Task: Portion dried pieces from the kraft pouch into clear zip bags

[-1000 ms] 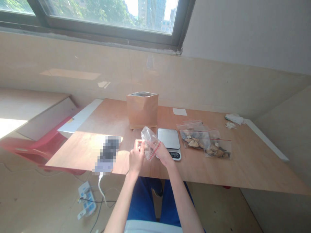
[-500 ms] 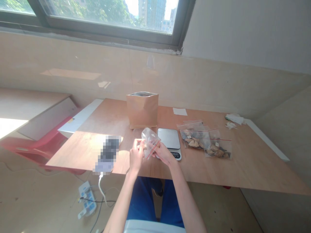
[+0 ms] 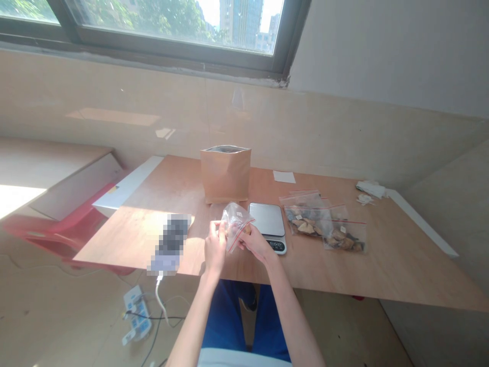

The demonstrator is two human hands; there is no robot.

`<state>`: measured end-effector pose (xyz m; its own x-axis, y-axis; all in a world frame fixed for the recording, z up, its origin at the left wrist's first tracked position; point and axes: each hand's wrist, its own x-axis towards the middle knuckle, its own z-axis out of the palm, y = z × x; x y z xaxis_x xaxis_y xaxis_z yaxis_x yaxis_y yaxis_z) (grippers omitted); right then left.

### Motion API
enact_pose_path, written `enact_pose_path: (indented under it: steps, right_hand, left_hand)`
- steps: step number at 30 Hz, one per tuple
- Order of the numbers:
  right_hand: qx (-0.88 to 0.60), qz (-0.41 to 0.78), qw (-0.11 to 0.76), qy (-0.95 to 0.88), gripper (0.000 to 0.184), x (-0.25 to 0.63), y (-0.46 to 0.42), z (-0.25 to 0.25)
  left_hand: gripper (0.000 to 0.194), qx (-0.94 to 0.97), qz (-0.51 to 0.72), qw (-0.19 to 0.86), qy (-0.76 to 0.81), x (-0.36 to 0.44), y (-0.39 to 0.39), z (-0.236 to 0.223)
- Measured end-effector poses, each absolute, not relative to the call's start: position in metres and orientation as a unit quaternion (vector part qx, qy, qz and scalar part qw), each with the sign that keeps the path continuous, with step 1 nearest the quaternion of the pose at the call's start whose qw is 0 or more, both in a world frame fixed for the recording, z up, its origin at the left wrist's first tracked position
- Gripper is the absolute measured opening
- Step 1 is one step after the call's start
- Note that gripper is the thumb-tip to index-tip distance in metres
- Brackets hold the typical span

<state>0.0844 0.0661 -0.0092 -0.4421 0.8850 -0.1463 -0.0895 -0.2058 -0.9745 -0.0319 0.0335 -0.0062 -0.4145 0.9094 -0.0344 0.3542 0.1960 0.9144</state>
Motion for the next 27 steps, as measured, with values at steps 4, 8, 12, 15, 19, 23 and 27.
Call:
enact_pose_path:
  steps: [4,8,12,15,19,23,27]
  right_hand:
    - [-0.388,0.652,0.358,-0.544,0.033,0.085,0.064,-0.012]
    - [-0.373,0.634,0.372,-0.566,0.029,0.087,0.061,-0.008]
    - [-0.361,0.625,0.355,-0.594,0.025,0.09,0.058,0.003]
    - [-0.368,0.605,0.329,-0.625,0.022,0.091,0.057,0.009]
    - [-0.408,0.564,0.325,-0.641,0.023,0.09,0.055,0.011]
    - [-0.419,0.557,0.342,-0.63,0.024,0.091,0.055,0.009]
    - [-0.425,0.557,0.344,-0.626,0.027,0.094,0.056,0.006]
  left_hand:
    - [0.029,0.421,0.479,0.316,0.703,-0.032,0.035,-0.008]
    - [0.03,0.388,0.545,0.377,0.641,-0.032,0.037,-0.011]
    - [0.036,0.311,0.589,0.488,0.565,-0.032,0.037,-0.014]
    - [0.039,0.272,0.584,0.551,0.53,-0.034,0.036,-0.015]
    - [0.041,0.3,0.567,0.533,0.551,-0.037,0.037,-0.017]
    - [0.042,0.321,0.546,0.523,0.57,-0.04,0.037,-0.018]
    - [0.041,0.347,0.533,0.535,0.556,-0.041,0.034,-0.011]
